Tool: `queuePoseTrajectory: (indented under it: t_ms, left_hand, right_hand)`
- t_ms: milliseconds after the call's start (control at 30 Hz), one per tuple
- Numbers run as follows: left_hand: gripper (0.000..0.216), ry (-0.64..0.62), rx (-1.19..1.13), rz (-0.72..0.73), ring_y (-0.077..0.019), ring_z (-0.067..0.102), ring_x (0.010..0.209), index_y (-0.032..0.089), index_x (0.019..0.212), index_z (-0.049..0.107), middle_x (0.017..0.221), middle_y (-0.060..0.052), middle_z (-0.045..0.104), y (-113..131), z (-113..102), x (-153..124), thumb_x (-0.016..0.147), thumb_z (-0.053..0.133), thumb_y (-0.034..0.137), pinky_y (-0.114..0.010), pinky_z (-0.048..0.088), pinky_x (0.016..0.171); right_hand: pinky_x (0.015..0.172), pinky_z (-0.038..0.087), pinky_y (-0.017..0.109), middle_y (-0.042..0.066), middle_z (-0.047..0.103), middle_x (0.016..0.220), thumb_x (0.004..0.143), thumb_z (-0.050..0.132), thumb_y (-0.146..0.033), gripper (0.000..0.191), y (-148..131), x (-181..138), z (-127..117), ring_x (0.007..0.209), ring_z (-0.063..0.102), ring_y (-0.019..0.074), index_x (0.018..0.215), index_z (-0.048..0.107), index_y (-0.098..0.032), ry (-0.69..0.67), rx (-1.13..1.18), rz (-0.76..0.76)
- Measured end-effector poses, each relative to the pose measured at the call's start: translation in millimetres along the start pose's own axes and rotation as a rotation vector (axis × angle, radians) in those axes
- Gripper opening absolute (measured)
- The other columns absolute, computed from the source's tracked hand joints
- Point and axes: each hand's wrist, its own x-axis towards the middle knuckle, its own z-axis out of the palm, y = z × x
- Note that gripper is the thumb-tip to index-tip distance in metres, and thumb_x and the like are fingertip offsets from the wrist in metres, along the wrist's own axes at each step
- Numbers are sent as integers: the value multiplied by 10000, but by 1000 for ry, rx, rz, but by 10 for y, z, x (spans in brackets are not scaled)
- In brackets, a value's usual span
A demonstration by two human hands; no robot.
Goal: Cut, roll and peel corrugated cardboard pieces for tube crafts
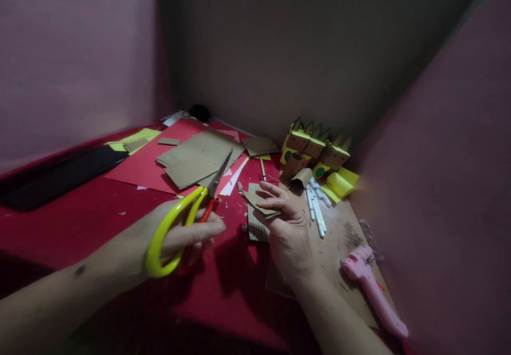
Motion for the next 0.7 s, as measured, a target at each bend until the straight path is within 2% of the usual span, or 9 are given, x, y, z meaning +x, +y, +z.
queuePoseTrajectory:
  t_ms: [33, 67, 167, 267, 400, 467, 533, 600, 700]
  left_hand:
    - [337, -50, -120, -109, -119, 492, 336, 153, 786, 625, 484, 10, 568, 66, 35, 36, 722, 701, 475, -219, 368, 318]
    - [333, -44, -217, -140, -111, 503, 355, 163, 737, 614, 489, 12, 575, 127, 77, 70, 682, 740, 467, -211, 384, 337]
    - [302, -37, -343, -74, -105, 532, 414, 163, 594, 573, 486, 5, 575, 260, 210, 151, 671, 774, 376, -209, 429, 407]
    - [230, -34, -390, 0, -106, 544, 462, 164, 606, 574, 520, 12, 578, 300, 281, 195, 623, 785, 252, -216, 450, 454]
    - [190, -31, -399, -46, -130, 553, 444, 163, 714, 597, 536, 0, 601, 288, 218, 208, 611, 752, 202, -243, 437, 431]
    - [212, -15, -365, -67, -137, 559, 451, 161, 753, 591, 552, 1, 606, 305, 151, 204, 613, 746, 198, -247, 434, 434]
    - [220, 5, -259, -36, -138, 572, 503, 164, 775, 577, 606, 3, 615, 349, 91, 202, 629, 735, 206, -247, 444, 469]
    - [209, 15, -68, 41, -141, 578, 580, 167, 794, 565, 682, 0, 625, 403, 59, 205, 653, 710, 219, -251, 454, 525]
    - [189, 7, 214, 164, -140, 550, 628, 178, 833, 546, 728, 8, 603, 458, 93, 210, 675, 644, 215, -255, 448, 565]
  right_hand:
    - [1025, 430, 386, 9, 611, 1214, 724, 713, -70, 237, -20, -34, 8, 1187, 548, 209, 773, 760, -297, -18, -73, -54]
    - [1044, 419, 402, 8, 579, 1256, 742, 702, -66, 263, -37, -67, 17, 1205, 534, 216, 806, 765, -312, -34, -141, -111]
    - [1081, 394, 431, 15, 535, 1297, 756, 693, -55, 331, -64, -138, 35, 1237, 503, 236, 872, 775, -353, -81, -325, -284]
    - [1098, 379, 441, 22, 543, 1307, 767, 624, -15, 402, -64, -155, 24, 1260, 485, 244, 912, 775, -358, -153, -418, -332]
    - [1078, 403, 425, 13, 582, 1287, 712, 450, 56, 547, -88, -129, -21, 1251, 507, 220, 953, 760, -324, -212, -357, -214]
    - [1074, 405, 405, 7, 595, 1267, 671, 427, 47, 545, -114, -108, -34, 1256, 505, 213, 929, 757, -302, -216, -274, -142]
    - [1044, 429, 389, 9, 581, 1300, 667, 470, -3, 478, -140, -83, -29, 1247, 512, 222, 936, 750, -282, -235, -120, -55]
    - [952, 488, 368, 26, 596, 1291, 701, 559, -87, 397, -154, -53, -6, 1152, 574, 220, 1010, 722, -275, -193, 55, 69]
    - [779, 533, 318, 22, 711, 1008, 688, 743, -220, 381, -141, -13, 43, 881, 662, 183, 1061, 679, -267, -61, 168, 271]
